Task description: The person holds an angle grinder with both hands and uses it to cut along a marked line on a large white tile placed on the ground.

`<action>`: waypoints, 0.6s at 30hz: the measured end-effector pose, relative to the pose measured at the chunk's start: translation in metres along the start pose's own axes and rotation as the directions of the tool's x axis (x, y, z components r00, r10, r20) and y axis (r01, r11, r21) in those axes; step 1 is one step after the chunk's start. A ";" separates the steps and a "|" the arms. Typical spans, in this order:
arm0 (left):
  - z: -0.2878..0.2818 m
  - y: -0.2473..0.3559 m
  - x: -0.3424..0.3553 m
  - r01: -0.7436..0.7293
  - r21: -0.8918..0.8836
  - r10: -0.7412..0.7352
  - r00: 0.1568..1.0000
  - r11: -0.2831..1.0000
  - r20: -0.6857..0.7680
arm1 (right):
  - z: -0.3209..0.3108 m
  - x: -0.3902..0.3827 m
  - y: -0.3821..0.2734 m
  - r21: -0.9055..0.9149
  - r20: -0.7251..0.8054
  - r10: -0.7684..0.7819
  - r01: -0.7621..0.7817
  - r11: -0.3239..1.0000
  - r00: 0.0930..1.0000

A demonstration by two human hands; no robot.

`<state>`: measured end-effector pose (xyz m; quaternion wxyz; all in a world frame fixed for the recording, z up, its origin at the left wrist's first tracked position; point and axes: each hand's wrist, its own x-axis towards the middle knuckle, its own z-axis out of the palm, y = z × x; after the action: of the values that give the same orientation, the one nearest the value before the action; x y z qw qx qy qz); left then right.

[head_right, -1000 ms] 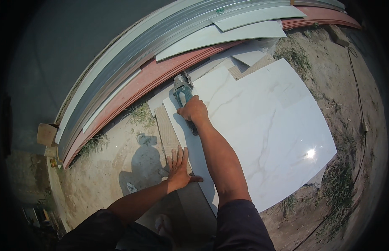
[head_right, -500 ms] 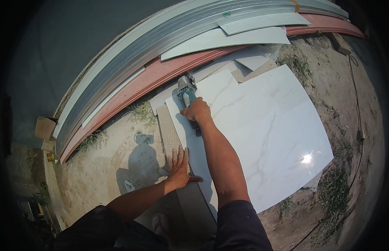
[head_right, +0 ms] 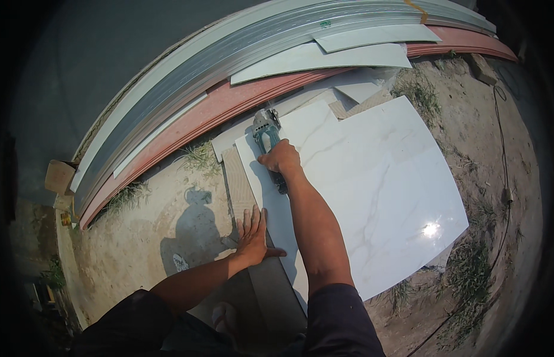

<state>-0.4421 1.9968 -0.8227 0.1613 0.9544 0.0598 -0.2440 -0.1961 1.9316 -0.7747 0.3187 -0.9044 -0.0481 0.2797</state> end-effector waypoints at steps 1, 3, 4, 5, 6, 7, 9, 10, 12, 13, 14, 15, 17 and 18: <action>0.000 0.000 0.000 -0.002 -0.004 0.002 1.000 1.000 -0.001 | 0.000 -0.001 0.000 0.000 0.000 0.001 -0.001 1.000 1.000; 0.000 0.000 0.000 -0.002 -0.010 0.002 1.000 1.000 0.005 | 0.000 -0.004 0.002 0.002 -0.005 -0.001 0.001 1.000 1.000; 0.000 0.000 0.000 -0.004 -0.012 0.004 1.000 1.000 0.002 | 0.000 -0.004 0.003 0.006 -0.006 -0.002 0.002 1.000 1.000; 0.001 -0.001 -0.001 -0.010 -0.011 0.010 1.000 1.000 -0.005 | 0.001 -0.004 0.005 0.006 -0.008 -0.003 0.003 1.000 1.000; 0.003 -0.001 -0.001 -0.015 -0.011 0.015 1.000 1.000 -0.013 | 0.002 -0.003 0.006 0.000 -0.009 -0.005 0.005 1.000 1.000; 0.005 -0.002 0.000 -0.016 -0.011 0.016 1.000 1.000 -0.014 | 0.003 -0.002 0.008 -0.006 -0.010 -0.007 0.007 1.000 1.000; 0.007 -0.002 0.000 -0.022 -0.012 0.022 0.999 1.000 -0.048 | 0.004 -0.003 0.009 -0.009 -0.011 -0.008 0.008 1.000 1.000; 0.007 -0.002 0.000 -0.024 -0.012 0.024 0.999 1.000 -0.049 | 0.004 -0.003 0.011 -0.011 -0.011 -0.008 0.008 1.000 1.000; 0.006 -0.002 0.000 -0.011 -0.021 0.011 0.999 1.000 -0.045 | 0.004 -0.005 0.011 -0.010 -0.005 -0.010 0.010 1.000 1.000; 0.005 -0.002 0.000 -0.013 -0.020 0.012 0.999 1.000 -0.046 | 0.003 -0.005 0.011 -0.009 0.002 -0.011 0.011 1.000 1.000; 0.005 -0.001 0.000 -0.009 -0.026 0.008 0.999 1.000 -0.040 | 0.003 -0.006 0.011 -0.008 0.001 -0.010 0.010 1.000 1.000; 0.004 -0.001 0.000 -0.006 -0.032 0.004 0.999 0.999 -0.034 | 0.002 -0.007 0.011 -0.007 0.005 -0.005 0.005 1.000 1.000; 0.004 -0.001 -0.001 -0.008 -0.035 0.006 0.999 0.999 -0.042 | 0.002 -0.009 0.011 -0.005 0.008 0.000 0.000 1.000 1.000; 0.005 -0.001 -0.001 -0.009 -0.039 0.007 0.999 0.999 -0.050 | 0.002 -0.010 0.012 -0.006 -0.001 -0.004 0.004 1.000 1.000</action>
<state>-0.4453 1.9961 -0.8263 0.1793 0.9571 0.0647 -0.2184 -0.2064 1.9206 -0.7784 0.3164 -0.9054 -0.0506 0.2785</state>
